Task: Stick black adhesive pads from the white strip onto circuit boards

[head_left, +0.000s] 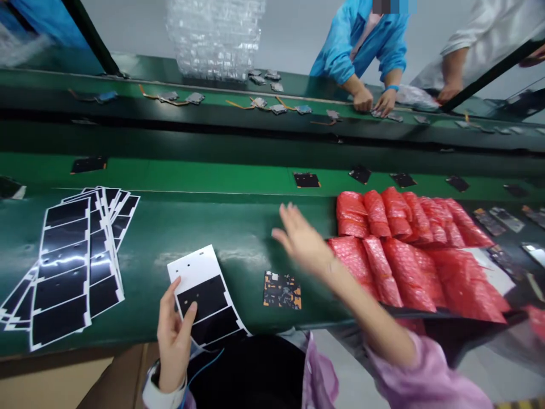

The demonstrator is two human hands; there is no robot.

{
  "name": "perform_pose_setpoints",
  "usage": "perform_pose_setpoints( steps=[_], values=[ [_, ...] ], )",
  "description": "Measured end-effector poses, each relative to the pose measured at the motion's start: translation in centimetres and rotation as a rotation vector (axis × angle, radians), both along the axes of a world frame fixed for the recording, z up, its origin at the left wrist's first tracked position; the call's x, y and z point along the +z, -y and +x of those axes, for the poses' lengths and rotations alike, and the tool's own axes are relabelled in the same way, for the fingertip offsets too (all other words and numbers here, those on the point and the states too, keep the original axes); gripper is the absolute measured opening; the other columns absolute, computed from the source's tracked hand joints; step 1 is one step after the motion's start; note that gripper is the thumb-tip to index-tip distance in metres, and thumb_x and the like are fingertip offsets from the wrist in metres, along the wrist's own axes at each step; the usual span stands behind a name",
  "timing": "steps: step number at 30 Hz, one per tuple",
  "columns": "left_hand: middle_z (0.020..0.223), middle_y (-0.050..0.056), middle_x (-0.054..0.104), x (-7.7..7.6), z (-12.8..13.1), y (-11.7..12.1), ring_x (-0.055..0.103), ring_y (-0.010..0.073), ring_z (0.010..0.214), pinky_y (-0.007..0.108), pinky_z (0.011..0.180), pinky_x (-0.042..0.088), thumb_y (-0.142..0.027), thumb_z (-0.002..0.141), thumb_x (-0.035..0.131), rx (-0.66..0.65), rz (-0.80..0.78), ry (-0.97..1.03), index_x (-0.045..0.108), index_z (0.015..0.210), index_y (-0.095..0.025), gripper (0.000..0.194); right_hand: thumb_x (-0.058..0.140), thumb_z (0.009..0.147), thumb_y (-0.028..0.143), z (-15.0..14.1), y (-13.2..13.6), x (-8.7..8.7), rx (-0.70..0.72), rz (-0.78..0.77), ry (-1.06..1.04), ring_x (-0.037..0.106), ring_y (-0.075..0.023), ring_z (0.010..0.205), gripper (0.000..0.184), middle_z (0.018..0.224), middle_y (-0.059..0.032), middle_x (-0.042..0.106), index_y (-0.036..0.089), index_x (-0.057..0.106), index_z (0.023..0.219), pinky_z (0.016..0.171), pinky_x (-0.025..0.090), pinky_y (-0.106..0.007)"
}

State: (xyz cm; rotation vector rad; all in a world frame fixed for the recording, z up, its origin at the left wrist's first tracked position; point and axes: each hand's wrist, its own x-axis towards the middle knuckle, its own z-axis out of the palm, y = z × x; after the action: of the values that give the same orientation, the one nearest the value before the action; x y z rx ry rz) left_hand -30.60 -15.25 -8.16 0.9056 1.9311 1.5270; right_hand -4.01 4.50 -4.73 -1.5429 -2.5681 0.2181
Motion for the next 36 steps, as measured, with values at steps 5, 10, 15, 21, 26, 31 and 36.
perform_pose_setpoints(
  steps=[5, 10, 15, 21, 26, 31, 36],
  values=[
    [0.150, 0.006, 0.056, 2.7, 2.2, -0.7, 0.059, 0.0267, 0.132, 0.033, 0.108, 0.049, -0.041, 0.086, 0.076, -0.034, 0.012, 0.260, 0.039, 0.153, -0.034, 0.077, 0.059, 0.093, 0.062, -0.2, 16.2, -5.6, 0.166, -0.034, -0.056, 0.030, -0.0461, 0.149, 0.103, 0.163, -0.0272, 0.026, 0.009, 0.007, 0.164, 0.111, 0.044, -0.061],
    [0.131, 0.006, 0.071, 4.2, 4.2, -1.1, 0.072, 0.0221, 0.114, 0.031, 0.101, 0.055, -0.039, 0.089, 0.074, -0.179, -0.056, 0.422, 0.025, 0.159, -0.036, 0.085, 0.048, 0.104, 0.045, 0.3, 12.6, -4.3, 0.154, -0.263, -0.428, 0.026, -0.0355, 0.153, 0.062, 0.164, -0.0159, 0.031, 0.021, 0.035, 0.160, 0.120, 0.034, -0.059],
    [0.122, 0.009, 0.076, 4.6, 6.0, -0.8, 0.073, 0.0241, 0.110, 0.034, 0.101, 0.055, -0.043, 0.091, 0.070, -0.341, -0.096, 0.486, 0.036, 0.157, -0.026, 0.076, 0.056, 0.103, 0.039, -2.7, 13.1, -0.7, -0.069, -0.591, -1.163, 0.076, -0.0253, 0.100, 0.049, 0.114, -0.0111, 0.077, 0.024, 0.046, 0.148, 0.084, 0.064, -0.038],
    [0.125, 0.010, 0.074, 4.2, 6.2, 0.7, 0.069, 0.0263, 0.112, 0.038, 0.103, 0.053, -0.046, 0.094, 0.062, -0.588, -0.294, 0.160, 0.067, 0.132, -0.021, 0.045, 0.075, 0.090, 0.022, -3.9, 14.2, 0.7, -0.205, 0.123, -1.013, 0.069, -0.0296, 0.116, 0.064, 0.126, -0.0133, 0.070, 0.028, 0.049, 0.148, 0.096, 0.059, -0.049],
    [0.097, 0.006, 0.080, 5.6, 6.3, 0.7, 0.075, 0.0207, 0.086, 0.027, 0.080, 0.059, -0.040, 0.099, 0.053, -0.760, -0.188, -0.082, 0.072, 0.123, -0.024, 0.035, 0.072, 0.093, 0.019, -2.4, 13.8, 2.4, 0.347, 0.223, -0.732, 0.074, -0.0258, 0.105, 0.048, 0.111, -0.0079, 0.078, 0.022, 0.060, 0.140, 0.106, 0.055, -0.050],
    [0.089, 0.004, 0.080, 6.5, 6.5, 0.4, 0.075, 0.0167, 0.073, 0.022, 0.072, 0.058, -0.029, 0.101, 0.052, -0.779, -0.068, -0.244, 0.073, 0.113, -0.023, 0.025, 0.062, 0.097, 0.014, -2.6, 13.6, 3.0, 0.446, 0.152, -0.793, 0.077, -0.0200, 0.096, 0.045, 0.111, -0.0061, 0.079, 0.021, 0.058, 0.141, 0.094, 0.062, -0.037],
    [0.082, 0.002, 0.078, 5.7, 6.4, 1.2, 0.075, 0.0179, 0.070, 0.022, 0.068, 0.058, -0.021, 0.100, 0.050, -0.846, 0.007, -0.312, 0.070, 0.109, -0.026, 0.023, 0.063, 0.098, 0.018, -2.7, 12.5, 3.7, 0.340, -0.152, -1.061, 0.076, -0.0186, 0.082, 0.014, 0.091, -0.0027, 0.080, 0.022, 0.074, 0.104, 0.076, 0.063, -0.031]
  ],
)
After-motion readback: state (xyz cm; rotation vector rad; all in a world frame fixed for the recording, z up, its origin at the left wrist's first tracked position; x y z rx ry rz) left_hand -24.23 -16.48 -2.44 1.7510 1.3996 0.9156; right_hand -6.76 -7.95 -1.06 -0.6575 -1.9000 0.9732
